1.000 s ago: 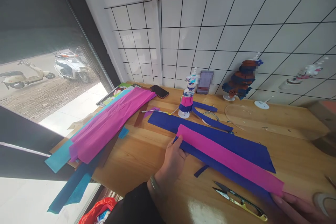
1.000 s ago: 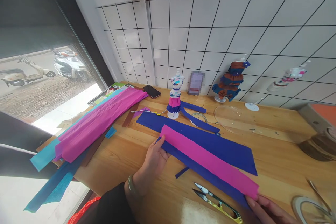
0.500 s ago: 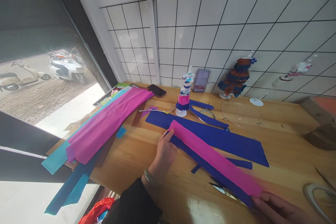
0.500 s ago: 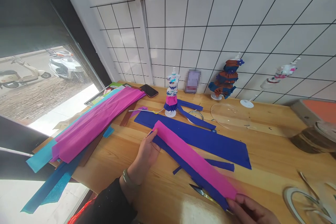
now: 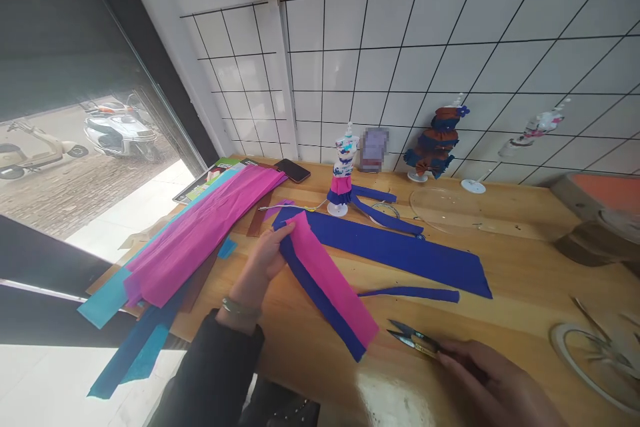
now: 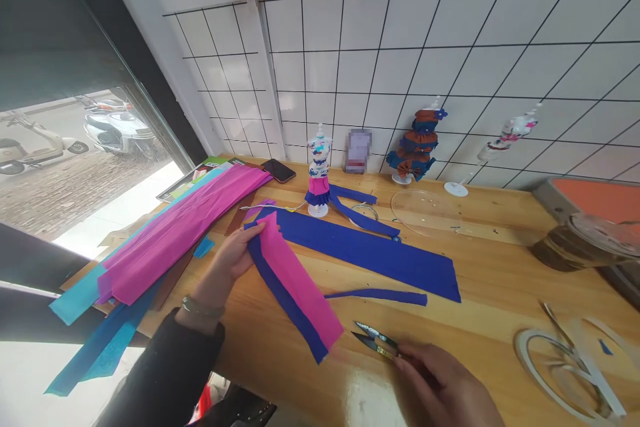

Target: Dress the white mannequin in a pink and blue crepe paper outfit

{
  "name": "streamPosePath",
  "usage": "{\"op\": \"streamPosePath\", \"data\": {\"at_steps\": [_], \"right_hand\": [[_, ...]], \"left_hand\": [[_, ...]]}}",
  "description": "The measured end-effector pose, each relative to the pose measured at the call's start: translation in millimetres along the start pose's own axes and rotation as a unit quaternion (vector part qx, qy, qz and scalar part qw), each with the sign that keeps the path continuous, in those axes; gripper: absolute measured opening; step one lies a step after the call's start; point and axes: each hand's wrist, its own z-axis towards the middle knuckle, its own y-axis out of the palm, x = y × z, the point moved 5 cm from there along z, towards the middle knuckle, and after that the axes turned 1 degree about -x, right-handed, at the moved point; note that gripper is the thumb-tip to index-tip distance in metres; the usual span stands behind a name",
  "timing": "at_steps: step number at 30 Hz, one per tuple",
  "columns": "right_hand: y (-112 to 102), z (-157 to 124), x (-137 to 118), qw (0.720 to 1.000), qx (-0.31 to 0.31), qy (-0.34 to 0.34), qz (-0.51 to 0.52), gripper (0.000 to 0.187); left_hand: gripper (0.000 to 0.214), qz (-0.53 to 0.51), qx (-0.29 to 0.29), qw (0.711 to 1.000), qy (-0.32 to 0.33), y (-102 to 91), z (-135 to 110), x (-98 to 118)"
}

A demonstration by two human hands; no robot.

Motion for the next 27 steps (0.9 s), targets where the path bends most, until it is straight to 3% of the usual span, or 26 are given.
{"op": "streamPosePath", "data": {"at_steps": [4,6,8,11,14,17,19,22,27], "right_hand": [[7.8,-3.5,-14.7,0.964,0.077,-0.203,-0.154,0.031],[12.8,-9.0,-17.2,0.943,0.093,-0.256,-0.192,0.038],[13.7,-13.0,-14.6,0.936,0.105,-0.264,-0.209,0.042],[8.1,-12.3,-5.3,0.961,0.109,-0.195,-0.162,0.039],[-5.6,-5.8,-3.4,0.991,0.116,-0.063,-0.002,0.030],[-19.8,1.2,-20.4,0.975,0.091,0.079,0.186,0.038],[-31.8,3.9,-36.7,0.942,0.106,0.158,0.277,0.042],[-44.1,10.6,-57.7,0.904,0.098,0.176,0.376,0.044],[-51.0,19.7,-53.3,0.918,0.052,0.150,0.363,0.045]], "left_hand": [[0.018,0.096,-0.071,0.993,0.015,10.6,-13.8,29.2],[0.019,0.126,-0.094,0.987,0.029,19.9,-21.0,43.7],[0.021,0.157,-0.102,0.982,0.033,29.3,-27.5,58.1],[0.019,0.195,-0.114,0.973,0.041,44.6,-37.1,78.5],[0.023,0.262,-0.142,0.954,0.044,64.8,-46.7,86.8],[0.025,0.338,-0.213,0.916,0.025,92.8,-56.9,73.0],[0.024,0.385,-0.263,0.885,0.025,111.5,-62.9,55.9],[0.025,0.451,-0.318,0.833,0.030,131.1,-67.0,26.2],[0.024,0.445,-0.377,0.812,0.016,141.9,-63.8,-7.9]]}}
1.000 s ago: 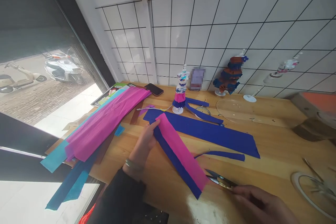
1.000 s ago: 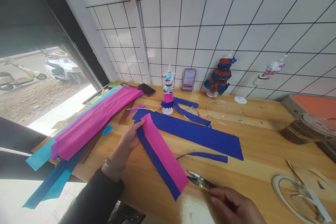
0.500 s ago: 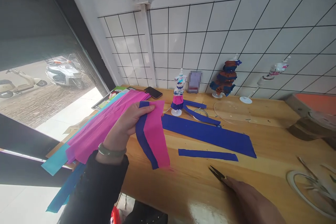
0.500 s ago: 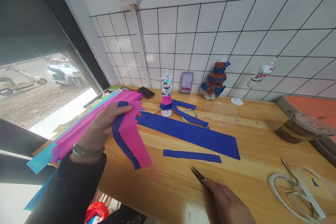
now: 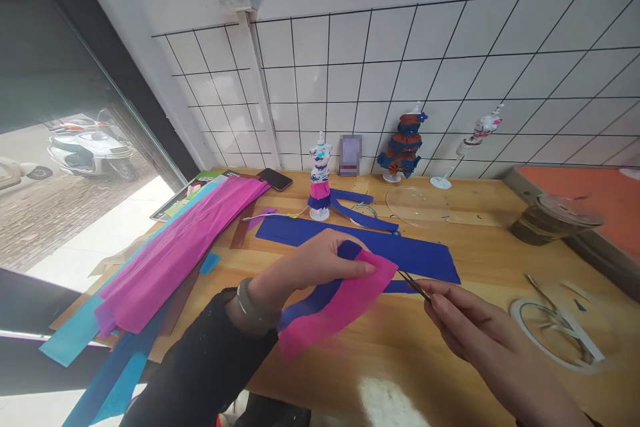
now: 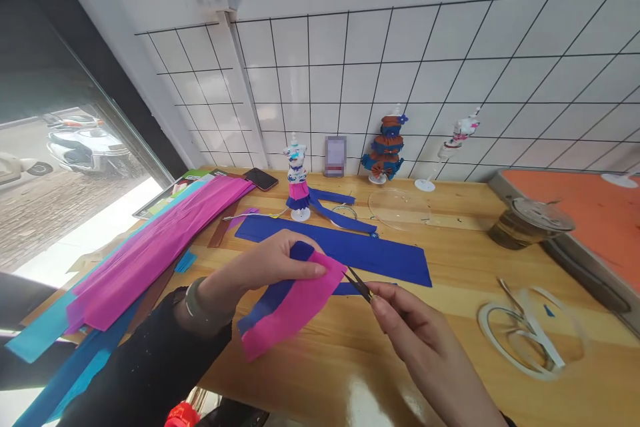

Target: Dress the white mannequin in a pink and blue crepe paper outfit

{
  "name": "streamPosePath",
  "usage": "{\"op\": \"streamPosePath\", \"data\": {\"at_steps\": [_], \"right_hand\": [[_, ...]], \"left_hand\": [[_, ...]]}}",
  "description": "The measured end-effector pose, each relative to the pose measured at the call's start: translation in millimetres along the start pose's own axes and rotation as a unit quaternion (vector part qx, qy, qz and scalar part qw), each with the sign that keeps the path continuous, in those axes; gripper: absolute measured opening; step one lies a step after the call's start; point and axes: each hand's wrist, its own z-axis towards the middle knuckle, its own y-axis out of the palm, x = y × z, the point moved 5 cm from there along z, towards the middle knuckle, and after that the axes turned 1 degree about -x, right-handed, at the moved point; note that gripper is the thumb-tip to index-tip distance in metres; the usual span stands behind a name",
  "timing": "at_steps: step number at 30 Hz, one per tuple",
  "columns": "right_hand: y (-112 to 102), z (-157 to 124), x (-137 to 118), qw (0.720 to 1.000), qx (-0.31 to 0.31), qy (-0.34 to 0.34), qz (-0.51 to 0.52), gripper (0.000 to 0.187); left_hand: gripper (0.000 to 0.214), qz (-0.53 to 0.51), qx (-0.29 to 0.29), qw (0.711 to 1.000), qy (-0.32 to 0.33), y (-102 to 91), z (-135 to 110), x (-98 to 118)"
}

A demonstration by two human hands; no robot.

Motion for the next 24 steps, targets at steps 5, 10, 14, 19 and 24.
{"op": "streamPosePath", "data": {"at_steps": [5,10,14,19,24], "right_hand": [[-10.1,3.8,3.1,0.999,-0.022,0.014,-0.032,0.047],[-9.8,2.1,-10.4,0.996,-0.053,-0.007,-0.068,0.044],[-9.4,1.9,-18.8,0.993,-0.054,-0.049,-0.095,0.042],[-8.4,1.0,-23.0,0.988,-0.055,-0.071,-0.126,0.042],[-5.9,2.1,-21.7,0.991,-0.056,-0.058,-0.111,0.042]], "left_hand": [[0.023,-0.012,-0.026,1.000,0.002,6.9,9.9,-4.8],[0.024,0.008,-0.047,0.999,0.011,13.1,17.9,-2.8],[0.025,0.036,-0.060,0.997,0.022,17.4,20.9,-2.0],[0.027,0.057,-0.072,0.995,0.039,19.9,20.2,-0.2],[0.026,0.032,-0.070,0.997,0.018,19.4,18.3,-2.9]]}}
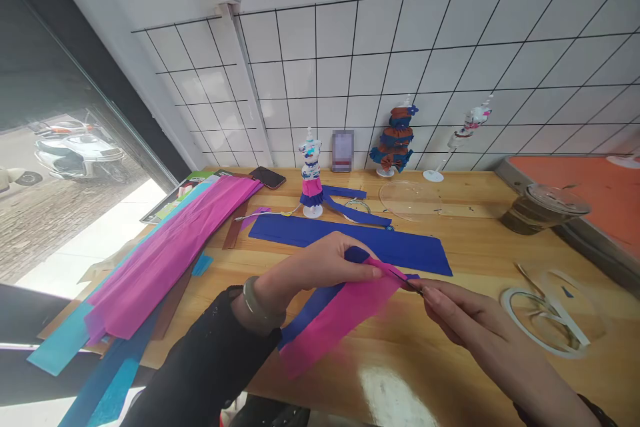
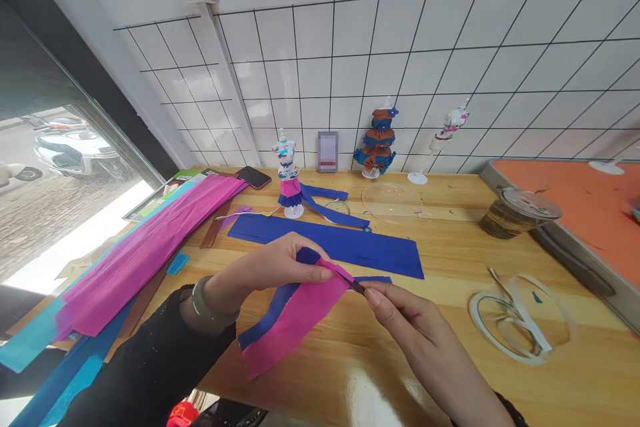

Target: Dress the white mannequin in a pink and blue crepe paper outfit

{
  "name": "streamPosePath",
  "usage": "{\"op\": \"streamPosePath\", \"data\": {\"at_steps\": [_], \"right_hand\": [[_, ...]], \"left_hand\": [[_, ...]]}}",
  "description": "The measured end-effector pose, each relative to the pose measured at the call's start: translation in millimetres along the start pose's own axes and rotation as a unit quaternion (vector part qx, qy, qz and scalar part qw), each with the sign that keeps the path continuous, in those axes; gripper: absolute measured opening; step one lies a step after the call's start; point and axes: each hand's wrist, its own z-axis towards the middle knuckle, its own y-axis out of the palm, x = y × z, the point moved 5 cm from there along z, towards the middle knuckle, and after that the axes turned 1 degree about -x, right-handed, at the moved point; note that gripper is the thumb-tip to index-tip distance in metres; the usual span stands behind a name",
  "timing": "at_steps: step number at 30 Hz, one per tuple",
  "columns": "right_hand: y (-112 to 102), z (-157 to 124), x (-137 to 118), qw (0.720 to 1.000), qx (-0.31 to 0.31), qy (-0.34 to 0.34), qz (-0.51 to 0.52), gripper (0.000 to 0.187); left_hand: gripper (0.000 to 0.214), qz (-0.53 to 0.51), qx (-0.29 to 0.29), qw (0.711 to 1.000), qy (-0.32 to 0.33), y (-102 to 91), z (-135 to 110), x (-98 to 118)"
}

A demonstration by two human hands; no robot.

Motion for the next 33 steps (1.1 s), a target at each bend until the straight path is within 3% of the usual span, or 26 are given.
{"op": "streamPosePath", "data": {"at_steps": [16,33], "right_hand": [[6.3,1.4,-3.4,1.000,0.016,-0.023,0.002,0.042],[4.1,0.2,-5.7,0.998,0.042,-0.035,-0.039,0.039]], "left_hand": [[0.030,-0.016,0.005,1.000,-0.003,-1.6,-4.1,-3.0],[0.028,0.036,0.008,0.999,0.015,-2.5,-3.3,0.3]]}}
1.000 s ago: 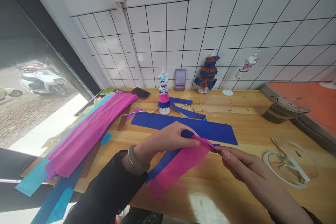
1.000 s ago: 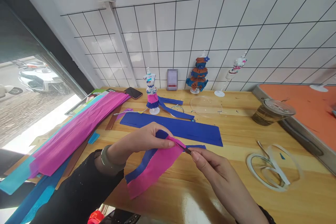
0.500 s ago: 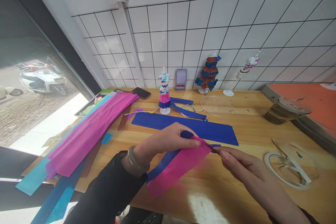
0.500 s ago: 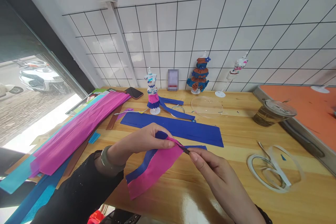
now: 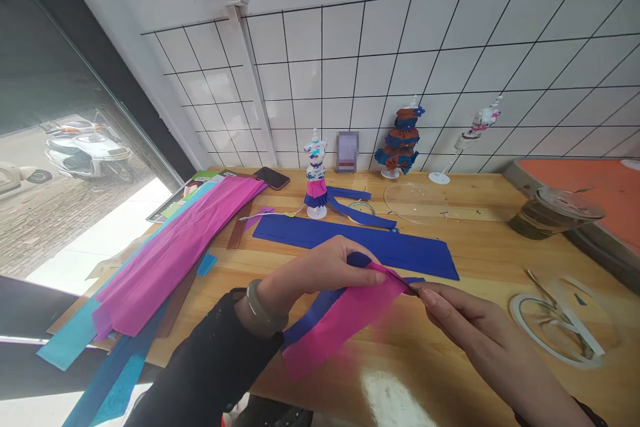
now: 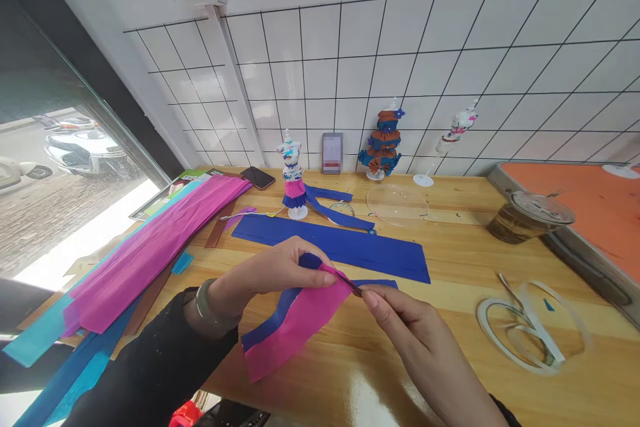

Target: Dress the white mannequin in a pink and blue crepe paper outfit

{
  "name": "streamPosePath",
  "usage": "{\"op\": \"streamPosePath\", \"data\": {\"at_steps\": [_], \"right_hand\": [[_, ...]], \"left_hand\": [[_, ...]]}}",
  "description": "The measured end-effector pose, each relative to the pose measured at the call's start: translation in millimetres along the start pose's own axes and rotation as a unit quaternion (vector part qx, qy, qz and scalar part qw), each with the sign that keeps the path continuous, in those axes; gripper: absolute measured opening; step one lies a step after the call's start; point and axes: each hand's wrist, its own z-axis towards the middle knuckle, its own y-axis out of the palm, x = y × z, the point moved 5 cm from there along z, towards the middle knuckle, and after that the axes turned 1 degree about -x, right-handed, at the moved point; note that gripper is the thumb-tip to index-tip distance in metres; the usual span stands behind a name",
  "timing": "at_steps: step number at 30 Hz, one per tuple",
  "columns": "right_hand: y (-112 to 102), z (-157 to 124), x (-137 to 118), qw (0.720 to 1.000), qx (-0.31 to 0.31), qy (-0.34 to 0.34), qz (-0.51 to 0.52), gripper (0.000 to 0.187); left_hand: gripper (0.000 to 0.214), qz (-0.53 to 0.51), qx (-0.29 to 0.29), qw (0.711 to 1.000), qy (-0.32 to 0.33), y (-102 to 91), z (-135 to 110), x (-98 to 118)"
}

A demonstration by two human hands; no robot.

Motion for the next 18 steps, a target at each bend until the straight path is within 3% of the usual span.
{"op": "streamPosePath", "data": {"at_steps": [18], "right_hand": [[0.1,0.8,-6.0,0.999,-0.009,-0.024,-0.033,0.040]], "left_hand": [[0.029,0.014,-0.004,1.000,0.008,0.9,2.7,-4.8]]}}
